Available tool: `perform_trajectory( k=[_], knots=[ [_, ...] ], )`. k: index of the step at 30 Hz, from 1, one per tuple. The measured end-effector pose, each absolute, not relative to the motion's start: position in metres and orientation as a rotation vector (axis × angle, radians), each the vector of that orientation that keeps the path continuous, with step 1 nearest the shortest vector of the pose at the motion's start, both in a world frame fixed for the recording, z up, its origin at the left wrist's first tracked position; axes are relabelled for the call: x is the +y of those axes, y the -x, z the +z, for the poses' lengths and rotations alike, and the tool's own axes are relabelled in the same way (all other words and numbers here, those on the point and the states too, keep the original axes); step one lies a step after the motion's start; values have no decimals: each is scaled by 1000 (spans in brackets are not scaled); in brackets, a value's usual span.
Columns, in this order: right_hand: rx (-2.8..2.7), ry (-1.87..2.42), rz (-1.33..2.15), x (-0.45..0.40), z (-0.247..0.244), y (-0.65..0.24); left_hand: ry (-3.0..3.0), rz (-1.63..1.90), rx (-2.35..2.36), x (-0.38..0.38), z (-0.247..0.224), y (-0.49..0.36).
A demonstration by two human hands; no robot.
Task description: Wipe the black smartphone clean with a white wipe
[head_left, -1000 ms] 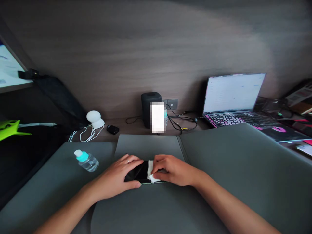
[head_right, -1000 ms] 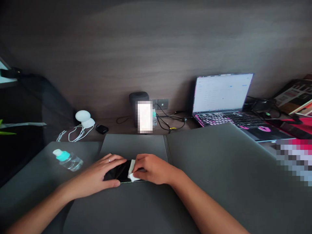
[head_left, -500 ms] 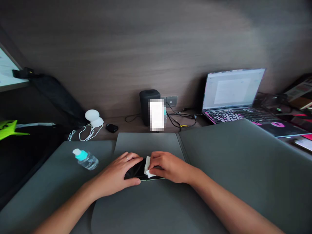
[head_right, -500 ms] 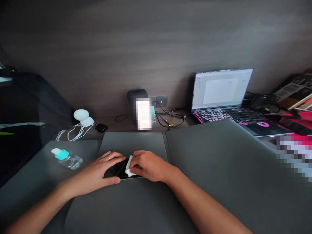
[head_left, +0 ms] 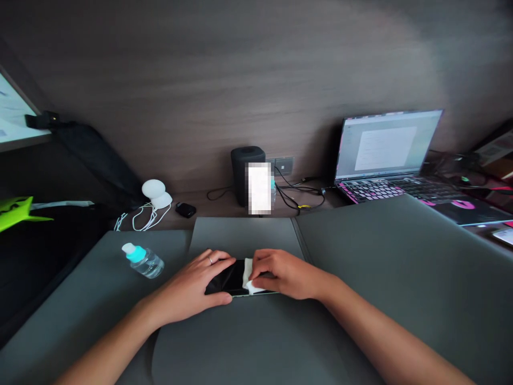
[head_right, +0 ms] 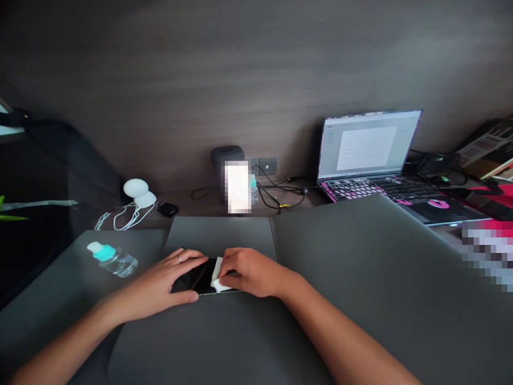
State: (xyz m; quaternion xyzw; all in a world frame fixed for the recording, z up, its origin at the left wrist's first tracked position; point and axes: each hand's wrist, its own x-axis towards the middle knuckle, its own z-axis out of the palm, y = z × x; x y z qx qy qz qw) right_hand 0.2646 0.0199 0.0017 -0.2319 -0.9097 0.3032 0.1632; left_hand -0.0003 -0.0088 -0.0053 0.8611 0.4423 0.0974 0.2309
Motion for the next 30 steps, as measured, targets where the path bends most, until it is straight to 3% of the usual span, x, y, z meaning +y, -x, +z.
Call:
perform_trajectory(
  k=[30],
  knots=[
    [-2549, 693, 760, 16, -5, -254, -2374, 311, 1221, -8, -11, -1]
  ],
)
